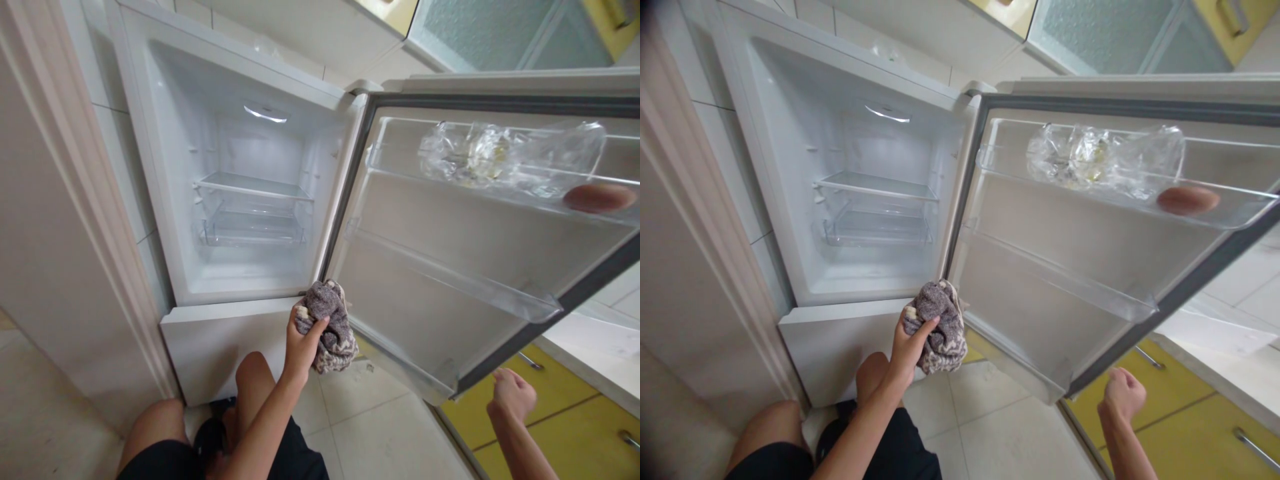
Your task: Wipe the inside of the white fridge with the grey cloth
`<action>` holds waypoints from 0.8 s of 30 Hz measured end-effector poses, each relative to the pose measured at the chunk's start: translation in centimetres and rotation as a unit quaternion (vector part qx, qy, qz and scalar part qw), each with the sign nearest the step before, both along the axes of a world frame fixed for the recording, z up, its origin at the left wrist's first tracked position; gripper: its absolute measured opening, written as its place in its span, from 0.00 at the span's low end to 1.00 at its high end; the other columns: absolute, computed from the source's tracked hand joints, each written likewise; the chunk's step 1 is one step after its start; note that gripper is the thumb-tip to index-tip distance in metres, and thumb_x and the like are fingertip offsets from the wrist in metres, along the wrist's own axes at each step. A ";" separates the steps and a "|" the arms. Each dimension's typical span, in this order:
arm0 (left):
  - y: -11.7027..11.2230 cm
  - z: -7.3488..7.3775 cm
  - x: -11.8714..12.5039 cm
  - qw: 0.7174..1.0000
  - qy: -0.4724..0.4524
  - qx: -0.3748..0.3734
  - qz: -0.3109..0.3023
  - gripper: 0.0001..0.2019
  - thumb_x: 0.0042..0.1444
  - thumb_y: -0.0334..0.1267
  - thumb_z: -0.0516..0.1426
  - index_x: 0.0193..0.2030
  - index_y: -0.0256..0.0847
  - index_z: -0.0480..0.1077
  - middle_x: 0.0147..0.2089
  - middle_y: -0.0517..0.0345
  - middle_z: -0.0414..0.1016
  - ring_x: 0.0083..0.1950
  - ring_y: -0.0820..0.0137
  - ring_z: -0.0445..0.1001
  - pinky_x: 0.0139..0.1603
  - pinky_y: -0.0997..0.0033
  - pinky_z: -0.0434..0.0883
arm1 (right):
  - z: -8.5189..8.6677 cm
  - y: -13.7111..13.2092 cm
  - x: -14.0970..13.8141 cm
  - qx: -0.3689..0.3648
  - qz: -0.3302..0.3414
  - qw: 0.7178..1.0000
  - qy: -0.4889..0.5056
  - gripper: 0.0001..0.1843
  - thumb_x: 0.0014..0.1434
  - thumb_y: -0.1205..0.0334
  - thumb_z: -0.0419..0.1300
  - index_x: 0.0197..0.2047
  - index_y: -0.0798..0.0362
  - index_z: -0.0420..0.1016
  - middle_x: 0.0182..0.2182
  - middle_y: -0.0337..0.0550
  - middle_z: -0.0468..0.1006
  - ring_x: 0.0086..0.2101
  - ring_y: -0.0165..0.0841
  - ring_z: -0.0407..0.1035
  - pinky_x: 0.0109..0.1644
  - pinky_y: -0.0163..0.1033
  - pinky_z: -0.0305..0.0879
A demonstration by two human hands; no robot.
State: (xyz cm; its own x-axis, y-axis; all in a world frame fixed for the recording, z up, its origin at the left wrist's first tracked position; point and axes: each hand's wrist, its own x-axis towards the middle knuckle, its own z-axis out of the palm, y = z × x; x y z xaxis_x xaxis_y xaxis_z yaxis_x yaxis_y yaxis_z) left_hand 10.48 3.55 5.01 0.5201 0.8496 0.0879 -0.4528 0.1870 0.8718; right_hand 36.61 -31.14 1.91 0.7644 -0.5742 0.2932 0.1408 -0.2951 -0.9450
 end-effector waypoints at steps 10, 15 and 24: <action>-1.5 -0.8 0.2 0.978 -0.017 -0.083 0.192 0.25 0.42 0.45 0.71 0.46 0.43 0.68 0.46 0.57 0.78 0.52 0.63 0.79 0.58 0.60 0.73 | 5.0 8.2 -16.0 0.035 0.246 0.914 -0.321 0.03 0.55 0.68 0.64 0.34 0.51 0.78 0.31 0.41 0.78 0.35 0.34 0.74 0.43 0.40 0.70; -2.5 -0.3 -0.4 0.969 -0.030 -0.086 0.231 0.31 0.42 0.47 0.73 0.51 0.44 0.68 0.53 0.52 0.78 0.53 0.61 0.78 0.60 0.56 0.73 | 6.4 13.5 -23.0 -0.206 0.572 0.707 -0.361 0.21 0.62 0.77 0.55 0.54 0.48 0.76 0.41 0.45 0.80 0.44 0.34 0.76 0.45 0.38 0.75; -3.7 -0.8 -3.1 0.978 0.003 -0.060 0.200 0.26 0.54 0.51 0.66 0.57 0.48 0.65 0.51 0.55 0.78 0.49 0.63 0.80 0.50 0.64 0.77 | 6.4 22.0 -24.3 -0.330 0.591 0.657 -0.332 0.37 0.65 0.67 0.58 0.75 0.47 0.52 0.67 0.54 0.67 0.67 0.41 0.62 0.69 0.52 0.66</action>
State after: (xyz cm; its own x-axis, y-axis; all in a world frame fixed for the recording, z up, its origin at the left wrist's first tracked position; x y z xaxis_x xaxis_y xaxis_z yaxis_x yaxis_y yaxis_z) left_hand 7.37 -0.18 4.16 0.1448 0.9891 -0.0261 -0.5058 0.0967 0.8572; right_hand 12.30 -9.09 8.32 0.1398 0.7251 0.6743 0.9570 0.0758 -0.2799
